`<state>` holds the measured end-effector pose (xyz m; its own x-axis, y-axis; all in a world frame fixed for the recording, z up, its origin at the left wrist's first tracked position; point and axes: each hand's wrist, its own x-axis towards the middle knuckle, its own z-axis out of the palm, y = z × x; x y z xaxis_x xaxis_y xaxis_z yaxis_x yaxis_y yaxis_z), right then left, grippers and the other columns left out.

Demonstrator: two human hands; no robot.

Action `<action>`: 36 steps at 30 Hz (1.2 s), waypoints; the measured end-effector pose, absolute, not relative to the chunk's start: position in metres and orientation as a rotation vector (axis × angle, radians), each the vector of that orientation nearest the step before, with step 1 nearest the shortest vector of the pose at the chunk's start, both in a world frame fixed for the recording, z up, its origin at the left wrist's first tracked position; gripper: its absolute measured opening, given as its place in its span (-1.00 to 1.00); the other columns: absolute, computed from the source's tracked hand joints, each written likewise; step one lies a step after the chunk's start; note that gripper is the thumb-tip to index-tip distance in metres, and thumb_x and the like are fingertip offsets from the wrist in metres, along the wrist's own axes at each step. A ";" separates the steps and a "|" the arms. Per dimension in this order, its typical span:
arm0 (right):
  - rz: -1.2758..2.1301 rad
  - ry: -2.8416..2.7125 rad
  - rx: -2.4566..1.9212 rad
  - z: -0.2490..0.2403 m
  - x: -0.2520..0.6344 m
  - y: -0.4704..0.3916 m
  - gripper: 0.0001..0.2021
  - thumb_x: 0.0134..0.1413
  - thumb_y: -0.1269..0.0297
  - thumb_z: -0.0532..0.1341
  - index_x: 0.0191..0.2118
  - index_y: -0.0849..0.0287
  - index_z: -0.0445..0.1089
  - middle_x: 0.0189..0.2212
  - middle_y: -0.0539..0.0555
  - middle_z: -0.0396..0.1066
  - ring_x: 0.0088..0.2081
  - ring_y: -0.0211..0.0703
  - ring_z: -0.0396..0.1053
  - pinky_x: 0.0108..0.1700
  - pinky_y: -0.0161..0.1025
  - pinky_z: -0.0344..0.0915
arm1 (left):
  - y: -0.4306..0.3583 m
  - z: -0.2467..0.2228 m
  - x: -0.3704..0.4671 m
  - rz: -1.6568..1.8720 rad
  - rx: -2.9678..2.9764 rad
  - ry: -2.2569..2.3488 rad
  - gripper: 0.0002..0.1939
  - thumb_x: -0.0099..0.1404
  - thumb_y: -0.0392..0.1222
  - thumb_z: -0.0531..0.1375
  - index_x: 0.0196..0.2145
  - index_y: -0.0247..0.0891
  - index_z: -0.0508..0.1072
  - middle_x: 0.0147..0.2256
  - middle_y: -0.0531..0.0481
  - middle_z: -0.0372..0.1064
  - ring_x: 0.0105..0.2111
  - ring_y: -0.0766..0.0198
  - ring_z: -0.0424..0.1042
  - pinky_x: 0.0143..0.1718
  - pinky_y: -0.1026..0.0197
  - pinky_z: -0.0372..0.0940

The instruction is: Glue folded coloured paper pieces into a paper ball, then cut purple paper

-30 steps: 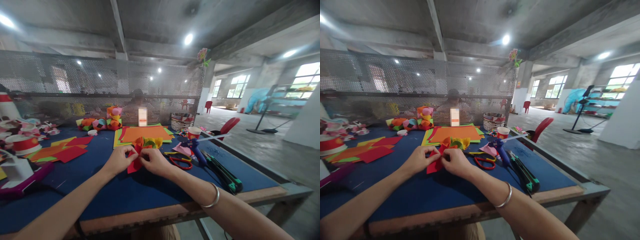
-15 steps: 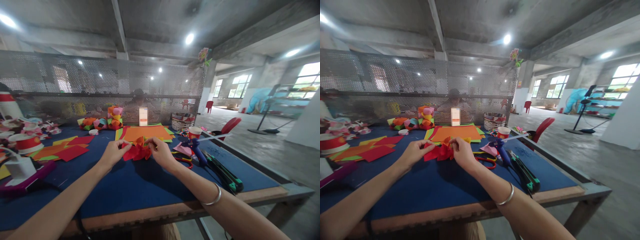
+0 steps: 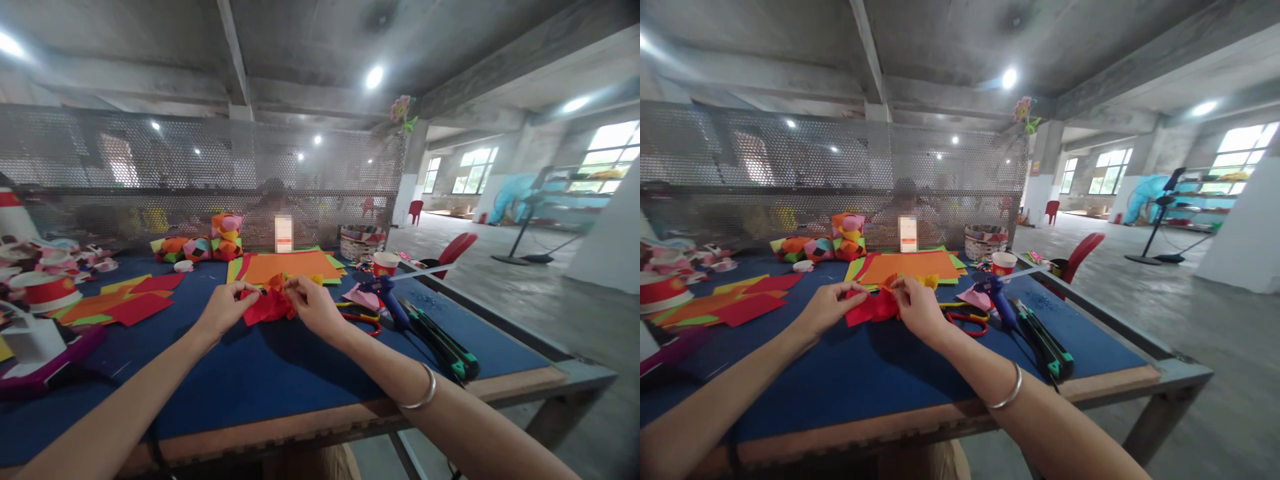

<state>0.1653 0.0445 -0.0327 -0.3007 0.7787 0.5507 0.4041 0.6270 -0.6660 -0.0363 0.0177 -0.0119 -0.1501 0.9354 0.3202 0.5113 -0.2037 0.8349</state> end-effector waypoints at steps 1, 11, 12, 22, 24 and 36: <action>0.515 -1.944 -0.916 -0.034 0.165 0.045 -0.83 0.24 0.43 0.14 -0.16 0.17 0.47 -0.42 0.03 0.48 -0.39 -0.15 0.41 -0.26 -0.24 0.28 | 0.018 -0.012 -0.036 1.316 1.681 1.627 -0.55 -0.16 0.21 0.31 -0.46 -0.23 0.58 -0.60 0.06 0.37 -0.51 0.23 0.25 -0.40 0.20 0.11; 0.468 -1.968 -0.895 -0.037 0.165 0.051 -0.83 0.17 0.50 0.17 -0.19 0.17 0.46 -0.34 0.07 0.51 -0.31 -0.14 0.44 -0.19 -0.19 0.36 | 0.015 -0.010 -0.033 1.365 1.587 1.574 -0.54 -0.23 0.19 0.37 -0.47 -0.24 0.57 -0.57 0.07 0.42 -0.51 0.26 0.28 -0.41 0.21 0.15; 0.480 -1.970 -0.892 -0.037 0.165 0.051 -0.83 0.17 0.51 0.15 -0.21 0.18 0.46 -0.35 0.06 0.50 -0.33 -0.15 0.42 -0.19 -0.19 0.35 | 0.015 -0.010 -0.033 1.365 1.597 1.576 -0.53 -0.22 0.20 0.38 -0.48 -0.24 0.57 -0.57 0.07 0.42 -0.51 0.25 0.29 -0.41 0.21 0.16; 0.609 -1.865 -0.839 -0.035 0.164 0.051 -0.82 0.25 0.34 0.09 -0.20 0.17 0.46 -0.39 0.01 0.45 -0.41 -0.22 0.30 -0.26 -0.23 0.27 | 0.015 -0.010 -0.035 1.347 1.677 1.586 -0.54 -0.14 0.22 0.39 -0.47 -0.24 0.58 -0.57 0.07 0.42 -0.53 0.28 0.26 -0.44 0.23 0.14; 0.626 -1.884 -0.791 -0.035 0.164 0.051 -0.77 0.29 0.31 0.06 -0.18 0.16 0.48 -0.42 -0.01 0.42 -0.43 -0.22 0.28 -0.28 -0.24 0.25 | 0.015 -0.011 -0.035 1.338 1.686 1.585 -0.53 -0.15 0.22 0.38 -0.47 -0.25 0.59 -0.57 0.06 0.42 -0.53 0.28 0.25 -0.42 0.22 0.14; 0.664 -1.970 -0.670 -0.041 0.164 0.051 -0.76 0.16 0.53 0.12 -0.11 0.16 0.42 -0.38 -0.01 0.39 -0.30 -0.18 0.38 -0.16 -0.23 0.31 | 0.018 -0.014 -0.039 1.298 1.757 1.595 -0.48 -0.12 0.28 0.34 -0.42 -0.26 0.62 -0.58 0.05 0.39 -0.53 0.27 0.23 -0.43 0.21 0.10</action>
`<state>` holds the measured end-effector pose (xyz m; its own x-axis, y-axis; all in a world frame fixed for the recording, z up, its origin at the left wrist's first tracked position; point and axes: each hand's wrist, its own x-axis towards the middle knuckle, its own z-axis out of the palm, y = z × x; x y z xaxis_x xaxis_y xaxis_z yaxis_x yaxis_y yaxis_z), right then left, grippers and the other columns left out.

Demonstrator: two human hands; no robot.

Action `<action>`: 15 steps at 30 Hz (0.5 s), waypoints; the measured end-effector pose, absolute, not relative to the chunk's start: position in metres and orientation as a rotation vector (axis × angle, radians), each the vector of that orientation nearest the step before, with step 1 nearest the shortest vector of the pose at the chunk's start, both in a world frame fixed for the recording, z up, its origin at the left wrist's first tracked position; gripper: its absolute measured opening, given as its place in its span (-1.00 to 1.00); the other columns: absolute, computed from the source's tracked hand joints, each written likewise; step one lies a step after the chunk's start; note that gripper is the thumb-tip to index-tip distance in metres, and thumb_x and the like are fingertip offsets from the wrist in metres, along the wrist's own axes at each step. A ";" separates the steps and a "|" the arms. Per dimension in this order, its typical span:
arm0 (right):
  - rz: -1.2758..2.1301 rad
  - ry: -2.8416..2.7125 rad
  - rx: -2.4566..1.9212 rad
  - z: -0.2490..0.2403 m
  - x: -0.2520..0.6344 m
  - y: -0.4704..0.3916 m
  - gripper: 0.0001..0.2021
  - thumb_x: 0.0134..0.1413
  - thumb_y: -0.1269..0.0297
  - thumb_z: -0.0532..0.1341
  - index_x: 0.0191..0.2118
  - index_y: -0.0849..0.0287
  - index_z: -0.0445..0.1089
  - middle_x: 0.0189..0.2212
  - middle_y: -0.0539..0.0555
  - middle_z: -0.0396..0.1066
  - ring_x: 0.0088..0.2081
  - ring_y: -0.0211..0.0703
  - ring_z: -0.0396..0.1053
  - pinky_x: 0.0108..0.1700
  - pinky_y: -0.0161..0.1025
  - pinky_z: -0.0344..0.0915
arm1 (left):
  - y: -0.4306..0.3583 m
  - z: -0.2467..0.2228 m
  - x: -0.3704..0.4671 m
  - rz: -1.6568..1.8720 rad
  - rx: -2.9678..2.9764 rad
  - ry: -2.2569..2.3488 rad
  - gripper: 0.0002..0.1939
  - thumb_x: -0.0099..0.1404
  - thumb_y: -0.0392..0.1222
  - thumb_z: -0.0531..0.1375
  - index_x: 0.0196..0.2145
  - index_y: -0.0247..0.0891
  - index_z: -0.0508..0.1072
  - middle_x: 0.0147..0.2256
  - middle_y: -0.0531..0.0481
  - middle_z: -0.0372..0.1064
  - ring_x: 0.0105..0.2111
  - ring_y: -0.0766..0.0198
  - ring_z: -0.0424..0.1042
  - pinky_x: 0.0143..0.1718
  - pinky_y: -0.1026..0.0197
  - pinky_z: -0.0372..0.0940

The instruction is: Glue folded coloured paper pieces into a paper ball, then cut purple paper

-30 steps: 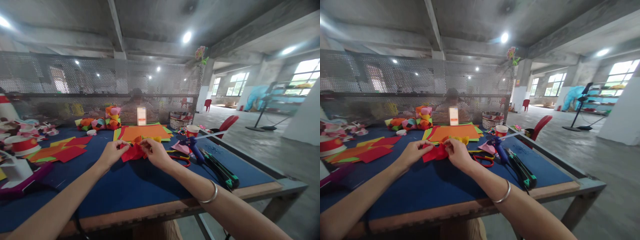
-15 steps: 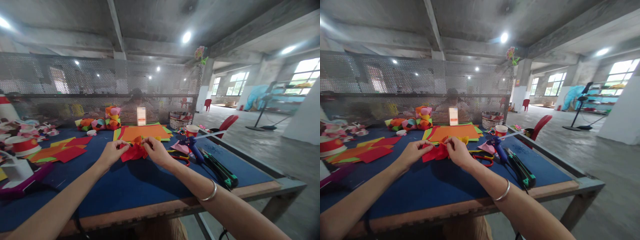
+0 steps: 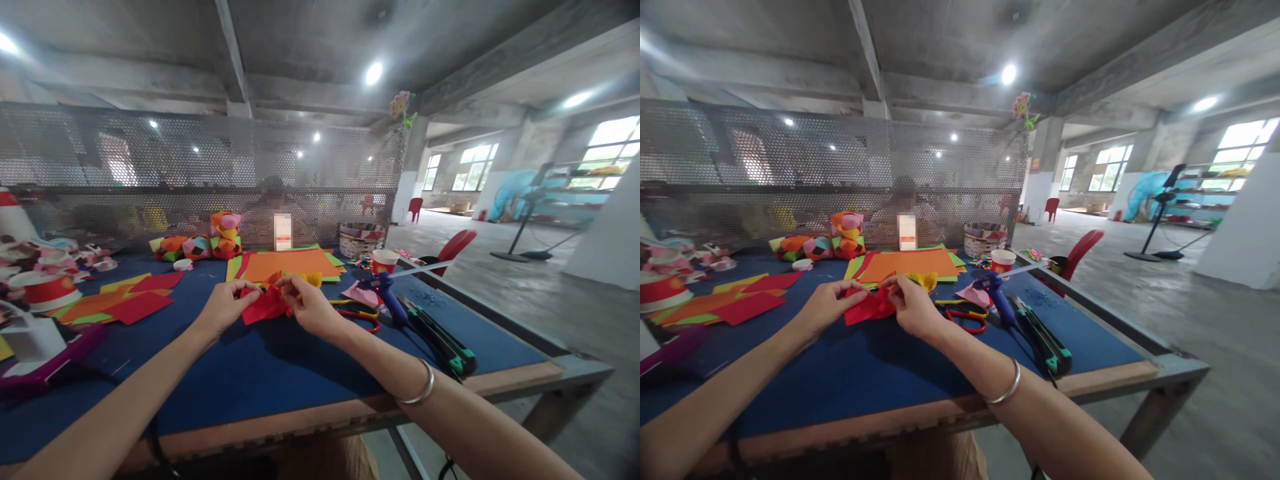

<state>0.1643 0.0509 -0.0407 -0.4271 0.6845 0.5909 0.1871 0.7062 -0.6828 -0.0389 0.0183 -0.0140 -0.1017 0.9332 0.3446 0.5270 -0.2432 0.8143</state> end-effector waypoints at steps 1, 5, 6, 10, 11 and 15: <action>0.686 -1.989 -0.658 -0.040 0.164 0.050 -0.75 0.13 0.54 0.12 -0.13 0.16 0.43 -0.39 -0.01 0.39 -0.30 -0.18 0.39 -0.17 -0.24 0.31 | 0.019 -0.014 -0.039 1.289 1.756 1.593 -0.47 -0.12 0.28 0.33 -0.41 -0.26 0.63 -0.58 0.05 0.39 -0.53 0.26 0.23 -0.43 0.21 0.10; 0.708 -2.013 -0.638 -0.037 0.164 0.043 -0.74 0.11 0.56 0.11 -0.16 0.15 0.45 -0.45 -0.05 0.35 -0.39 -0.23 0.31 -0.28 -0.30 0.25 | 0.019 -0.015 -0.039 1.273 1.773 1.563 -0.48 -0.09 0.28 0.34 -0.40 -0.26 0.63 -0.57 0.03 0.44 -0.53 0.24 0.28 -0.43 0.20 0.14; 0.690 -2.012 -0.642 -0.035 0.164 0.040 -0.74 0.13 0.55 0.10 -0.16 0.15 0.46 -0.46 -0.06 0.34 -0.41 -0.25 0.28 -0.31 -0.32 0.22 | 0.019 -0.015 -0.039 1.276 1.785 1.555 -0.50 -0.08 0.27 0.34 -0.41 -0.25 0.62 -0.55 0.02 0.46 -0.53 0.24 0.29 -0.43 0.20 0.15; 0.619 -2.042 -0.690 -0.031 0.163 0.031 -0.75 0.20 0.50 0.06 -0.19 0.15 0.47 -0.53 -0.09 0.26 -0.49 -0.26 0.20 -0.39 -0.32 0.15 | 0.017 -0.014 -0.037 1.317 1.793 1.526 -0.64 -0.04 0.14 0.35 -0.46 -0.23 0.61 -0.50 -0.01 0.51 -0.52 0.25 0.30 -0.42 0.20 0.19; 0.590 -2.035 -0.708 -0.031 0.163 0.030 -0.76 0.23 0.48 0.06 -0.20 0.15 0.47 -0.53 -0.08 0.28 -0.50 -0.26 0.20 -0.38 -0.31 0.16 | 0.016 -0.013 -0.036 1.316 1.787 1.533 -0.68 -0.02 0.09 0.33 -0.46 -0.23 0.61 -0.53 0.01 0.49 -0.53 0.26 0.29 -0.43 0.21 0.18; 0.551 -1.979 -0.737 -0.032 0.162 0.032 -0.79 0.28 0.39 0.07 -0.24 0.14 0.46 -0.50 -0.04 0.38 -0.50 -0.25 0.24 -0.35 -0.28 0.23 | 0.013 -0.013 -0.031 1.254 1.771 1.548 -0.82 0.02 -0.06 0.28 -0.47 -0.20 0.61 -0.63 0.10 0.37 -0.55 0.25 0.31 -0.42 0.20 0.22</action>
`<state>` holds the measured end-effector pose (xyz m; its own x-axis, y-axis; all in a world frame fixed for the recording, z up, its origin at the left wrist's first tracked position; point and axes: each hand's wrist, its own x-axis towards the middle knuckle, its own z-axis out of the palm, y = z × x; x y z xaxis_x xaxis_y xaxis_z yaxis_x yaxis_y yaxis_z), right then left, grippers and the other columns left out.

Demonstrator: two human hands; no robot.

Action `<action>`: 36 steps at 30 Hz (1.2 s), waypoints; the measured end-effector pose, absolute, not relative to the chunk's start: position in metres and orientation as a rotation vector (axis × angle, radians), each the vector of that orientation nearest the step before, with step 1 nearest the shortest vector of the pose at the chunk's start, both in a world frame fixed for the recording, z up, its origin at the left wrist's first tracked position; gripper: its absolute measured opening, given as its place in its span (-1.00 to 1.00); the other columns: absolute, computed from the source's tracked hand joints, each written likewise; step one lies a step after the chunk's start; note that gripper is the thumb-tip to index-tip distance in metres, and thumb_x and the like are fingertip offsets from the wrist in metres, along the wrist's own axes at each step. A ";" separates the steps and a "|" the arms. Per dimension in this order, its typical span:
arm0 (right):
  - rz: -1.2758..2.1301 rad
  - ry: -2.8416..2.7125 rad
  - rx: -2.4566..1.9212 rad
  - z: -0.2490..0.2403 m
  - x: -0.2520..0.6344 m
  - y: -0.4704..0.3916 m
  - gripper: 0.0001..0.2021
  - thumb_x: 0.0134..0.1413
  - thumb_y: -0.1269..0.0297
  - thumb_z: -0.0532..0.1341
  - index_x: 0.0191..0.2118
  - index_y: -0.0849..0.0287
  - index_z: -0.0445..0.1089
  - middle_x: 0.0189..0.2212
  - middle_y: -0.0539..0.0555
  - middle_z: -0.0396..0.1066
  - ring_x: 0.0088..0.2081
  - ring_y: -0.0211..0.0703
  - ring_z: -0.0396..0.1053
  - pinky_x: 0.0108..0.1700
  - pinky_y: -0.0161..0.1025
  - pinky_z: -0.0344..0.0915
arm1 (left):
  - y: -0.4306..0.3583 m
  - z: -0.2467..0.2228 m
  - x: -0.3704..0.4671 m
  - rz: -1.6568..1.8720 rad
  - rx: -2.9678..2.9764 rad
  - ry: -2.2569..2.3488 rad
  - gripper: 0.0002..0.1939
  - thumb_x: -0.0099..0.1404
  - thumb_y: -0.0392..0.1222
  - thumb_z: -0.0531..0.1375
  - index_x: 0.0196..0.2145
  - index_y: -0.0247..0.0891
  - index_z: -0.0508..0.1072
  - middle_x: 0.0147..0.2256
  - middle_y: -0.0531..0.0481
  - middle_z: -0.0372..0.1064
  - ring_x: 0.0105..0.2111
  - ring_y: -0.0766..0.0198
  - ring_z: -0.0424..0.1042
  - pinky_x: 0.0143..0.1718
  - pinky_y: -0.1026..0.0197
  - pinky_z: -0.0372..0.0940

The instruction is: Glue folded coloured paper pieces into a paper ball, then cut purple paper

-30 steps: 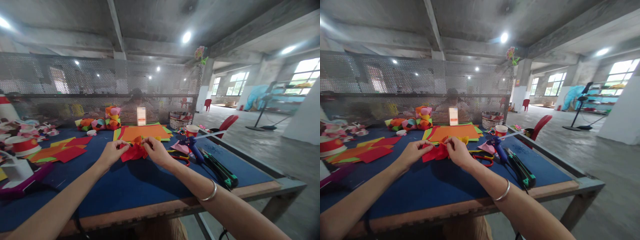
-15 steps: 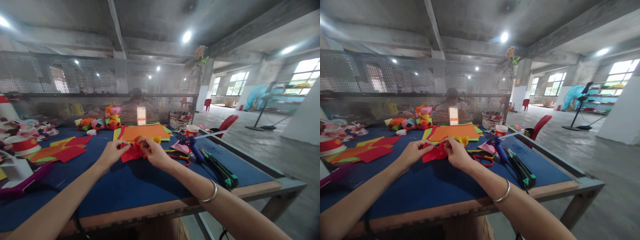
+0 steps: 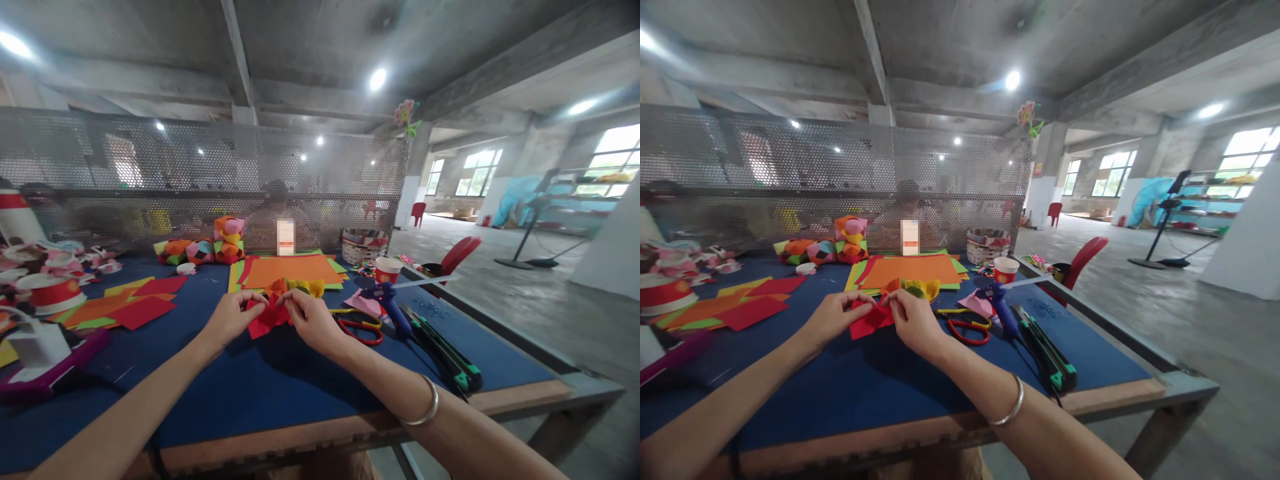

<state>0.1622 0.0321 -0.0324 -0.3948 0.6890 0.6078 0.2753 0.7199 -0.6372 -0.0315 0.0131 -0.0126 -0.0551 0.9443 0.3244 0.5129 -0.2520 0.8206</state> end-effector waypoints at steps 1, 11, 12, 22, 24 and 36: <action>0.569 -1.974 -0.729 -0.033 0.162 0.033 -0.80 0.27 0.39 0.07 -0.23 0.14 0.45 -0.50 -0.04 0.39 -0.50 -0.24 0.26 -0.35 -0.28 0.24 | 0.012 -0.013 -0.030 1.245 1.763 1.507 -0.84 0.01 -0.11 0.27 -0.47 -0.20 0.60 -0.59 0.07 0.43 -0.51 0.22 0.37 -0.38 0.19 0.28; 0.800 -1.956 -0.838 -0.036 0.166 0.039 -0.75 0.26 0.18 0.24 -0.43 0.16 0.40 -0.50 -0.01 0.45 -0.44 -0.23 0.34 -0.37 -0.30 0.21 | 0.004 -0.014 -0.020 1.218 1.740 1.316 -0.79 0.06 -0.03 0.26 -0.41 -0.19 0.60 -0.31 -0.11 0.63 -0.25 0.02 0.56 -0.09 0.02 0.39; 0.817 -1.955 -0.857 -0.037 0.166 0.038 -0.73 0.25 0.15 0.26 -0.45 0.17 0.39 -0.50 -0.02 0.45 -0.44 -0.24 0.33 -0.37 -0.30 0.20 | 0.002 -0.012 -0.019 1.248 1.717 1.294 -0.77 0.08 0.00 0.28 -0.41 -0.19 0.60 -0.28 -0.12 0.63 -0.23 0.03 0.55 -0.08 0.03 0.39; 0.389 -2.101 -0.772 -0.035 0.172 0.030 -0.52 0.41 -0.12 0.11 -0.42 0.14 0.40 -0.47 0.03 0.45 -0.42 -0.19 0.34 -0.36 -0.27 0.22 | -0.022 -0.009 -0.008 1.107 1.085 0.988 -0.53 -0.05 0.18 0.54 -0.35 -0.24 0.66 -0.35 -0.03 0.56 -0.34 0.27 0.44 -0.21 0.25 0.28; 0.274 -2.091 -0.711 -0.033 0.174 0.031 -0.54 0.42 -0.10 0.11 -0.41 0.13 0.40 -0.47 0.03 0.46 -0.41 -0.18 0.37 -0.34 -0.27 0.24 | -0.023 -0.008 -0.008 1.080 1.034 0.950 -0.54 -0.07 0.15 0.57 -0.37 -0.26 0.66 -0.37 -0.03 0.54 -0.38 0.32 0.41 -0.26 0.28 0.26; -0.085 -2.166 -0.462 -0.027 0.174 0.020 -0.68 0.44 0.21 0.16 -0.42 0.11 0.37 -0.51 0.04 0.44 -0.43 -0.14 0.28 -0.34 -0.21 0.17 | -0.025 -0.008 -0.014 0.927 0.934 0.862 -0.55 -0.22 0.01 0.63 -0.61 -0.29 0.51 -0.59 0.09 0.30 -0.57 0.42 0.18 -0.52 0.33 0.06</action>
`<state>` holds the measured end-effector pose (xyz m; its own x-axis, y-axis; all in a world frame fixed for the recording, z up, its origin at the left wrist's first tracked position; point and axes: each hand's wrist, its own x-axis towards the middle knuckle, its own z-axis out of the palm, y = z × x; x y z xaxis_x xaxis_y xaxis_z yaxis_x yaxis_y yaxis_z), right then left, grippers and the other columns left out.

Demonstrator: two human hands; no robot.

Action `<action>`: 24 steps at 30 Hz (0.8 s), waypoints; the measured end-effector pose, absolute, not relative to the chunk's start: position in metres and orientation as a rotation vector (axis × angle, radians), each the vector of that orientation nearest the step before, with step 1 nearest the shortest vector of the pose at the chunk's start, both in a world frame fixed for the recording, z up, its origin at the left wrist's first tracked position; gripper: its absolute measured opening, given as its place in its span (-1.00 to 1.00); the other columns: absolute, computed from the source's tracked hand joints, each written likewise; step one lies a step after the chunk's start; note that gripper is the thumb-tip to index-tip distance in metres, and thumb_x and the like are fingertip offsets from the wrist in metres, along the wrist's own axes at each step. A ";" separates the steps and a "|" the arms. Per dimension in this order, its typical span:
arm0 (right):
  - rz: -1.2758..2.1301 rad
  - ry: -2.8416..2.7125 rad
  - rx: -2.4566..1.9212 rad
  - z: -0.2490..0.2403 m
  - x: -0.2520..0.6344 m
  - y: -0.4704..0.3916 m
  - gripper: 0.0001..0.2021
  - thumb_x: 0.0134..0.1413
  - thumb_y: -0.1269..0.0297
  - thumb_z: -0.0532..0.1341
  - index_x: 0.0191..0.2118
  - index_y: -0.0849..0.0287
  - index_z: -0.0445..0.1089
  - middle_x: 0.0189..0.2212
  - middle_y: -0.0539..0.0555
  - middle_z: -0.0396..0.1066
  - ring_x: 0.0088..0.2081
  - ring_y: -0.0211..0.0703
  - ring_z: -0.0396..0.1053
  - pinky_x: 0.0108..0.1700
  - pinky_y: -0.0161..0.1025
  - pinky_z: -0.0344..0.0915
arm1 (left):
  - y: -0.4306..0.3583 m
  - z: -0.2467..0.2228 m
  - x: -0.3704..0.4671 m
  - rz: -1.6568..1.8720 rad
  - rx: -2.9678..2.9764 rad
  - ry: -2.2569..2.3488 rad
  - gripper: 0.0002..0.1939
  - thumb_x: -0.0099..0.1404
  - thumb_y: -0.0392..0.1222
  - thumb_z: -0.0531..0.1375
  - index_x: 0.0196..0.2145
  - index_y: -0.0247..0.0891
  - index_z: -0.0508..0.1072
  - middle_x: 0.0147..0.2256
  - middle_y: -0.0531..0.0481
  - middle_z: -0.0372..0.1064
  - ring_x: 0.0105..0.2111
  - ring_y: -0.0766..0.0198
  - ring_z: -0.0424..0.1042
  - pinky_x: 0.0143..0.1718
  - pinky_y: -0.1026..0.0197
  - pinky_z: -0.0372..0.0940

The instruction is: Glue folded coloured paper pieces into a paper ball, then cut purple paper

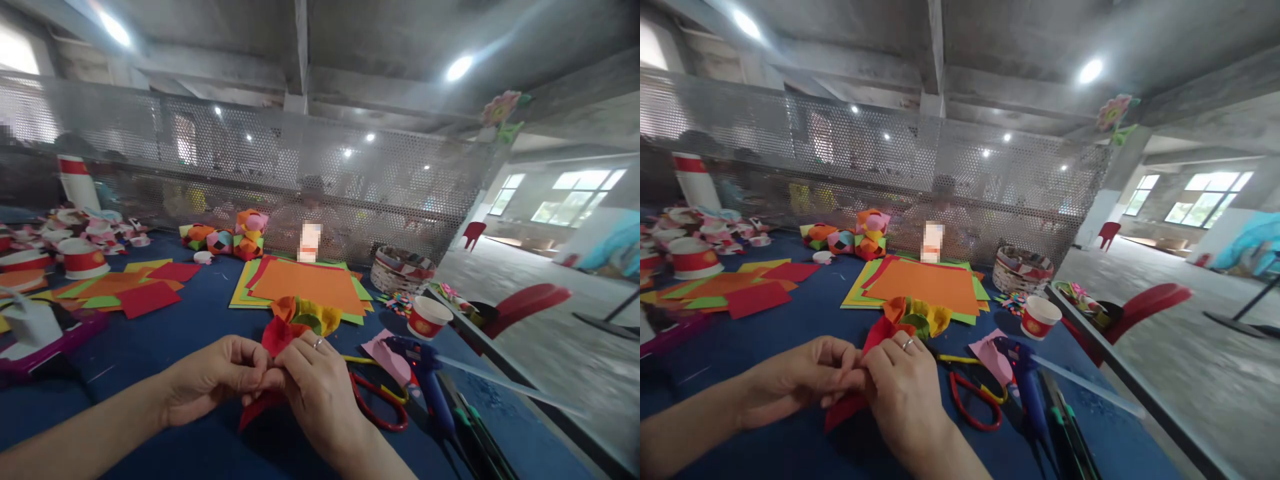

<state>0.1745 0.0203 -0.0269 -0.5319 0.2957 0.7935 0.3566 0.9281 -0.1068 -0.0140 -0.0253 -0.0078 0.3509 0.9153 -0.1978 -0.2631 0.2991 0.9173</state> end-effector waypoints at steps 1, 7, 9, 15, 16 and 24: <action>-0.091 -2.177 -0.459 -0.027 0.175 0.020 -0.68 0.44 0.20 0.17 -0.42 0.11 0.37 -0.51 0.05 0.44 -0.42 -0.14 0.28 -0.33 -0.21 0.17 | -0.026 -0.007 -0.015 0.905 0.953 0.853 -0.54 -0.22 0.04 0.63 -0.62 -0.28 0.50 -0.60 0.09 0.29 -0.57 0.41 0.18 -0.53 0.32 0.07; -0.029 -2.151 -0.496 -0.026 0.172 0.019 -0.66 0.39 0.10 0.23 -0.44 0.10 0.34 -0.49 0.04 0.46 -0.42 -0.15 0.30 -0.34 -0.20 0.18 | -0.025 -0.003 -0.020 0.911 1.061 0.863 -0.53 -0.16 0.12 0.60 -0.61 -0.27 0.51 -0.56 0.09 0.25 -0.57 0.40 0.18 -0.56 0.30 0.09; -0.034 -2.110 -0.505 -0.026 0.168 0.019 -0.63 0.44 0.12 0.17 -0.45 0.10 0.33 -0.50 0.03 0.45 -0.43 -0.16 0.30 -0.35 -0.20 0.17 | -0.023 -0.001 -0.022 0.965 1.073 0.891 -0.53 -0.17 0.11 0.60 -0.62 -0.27 0.51 -0.55 0.09 0.24 -0.56 0.40 0.17 -0.56 0.30 0.09; -0.057 -2.078 -0.473 -0.034 0.150 0.015 -0.60 0.50 0.20 0.05 -0.45 0.09 0.30 -0.53 0.01 0.42 -0.48 -0.16 0.27 -0.39 -0.19 0.18 | -0.019 0.009 -0.029 1.102 1.132 0.899 -0.53 -0.02 0.11 0.54 -0.63 -0.26 0.45 -0.53 0.08 0.24 -0.54 0.38 0.18 -0.50 0.27 0.08; -0.046 -2.090 -0.478 -0.035 0.149 0.013 -0.63 0.49 0.23 0.06 -0.44 0.09 0.31 -0.53 0.02 0.43 -0.48 -0.15 0.28 -0.39 -0.19 0.19 | -0.018 0.011 -0.030 1.121 1.139 0.903 -0.54 0.02 0.13 0.52 -0.61 -0.26 0.45 -0.52 0.07 0.25 -0.54 0.37 0.18 -0.49 0.26 0.08; 0.124 -2.108 -0.522 -0.023 0.158 0.006 -0.68 0.30 0.58 -0.04 -0.18 0.12 0.41 -0.32 0.11 0.49 -0.29 -0.07 0.38 -0.24 -0.20 0.29 | -0.018 0.015 -0.025 1.173 1.263 1.054 -0.61 0.19 0.08 0.29 -0.60 -0.19 0.30 -0.53 0.08 0.29 -0.54 0.29 0.29 -0.48 0.21 0.17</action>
<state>0.1582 0.0057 -0.0234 -0.4778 0.4113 0.7762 0.3175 0.9047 -0.2840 -0.0254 -0.0185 0.0147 0.1265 0.9907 0.0507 -0.0550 -0.0440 0.9975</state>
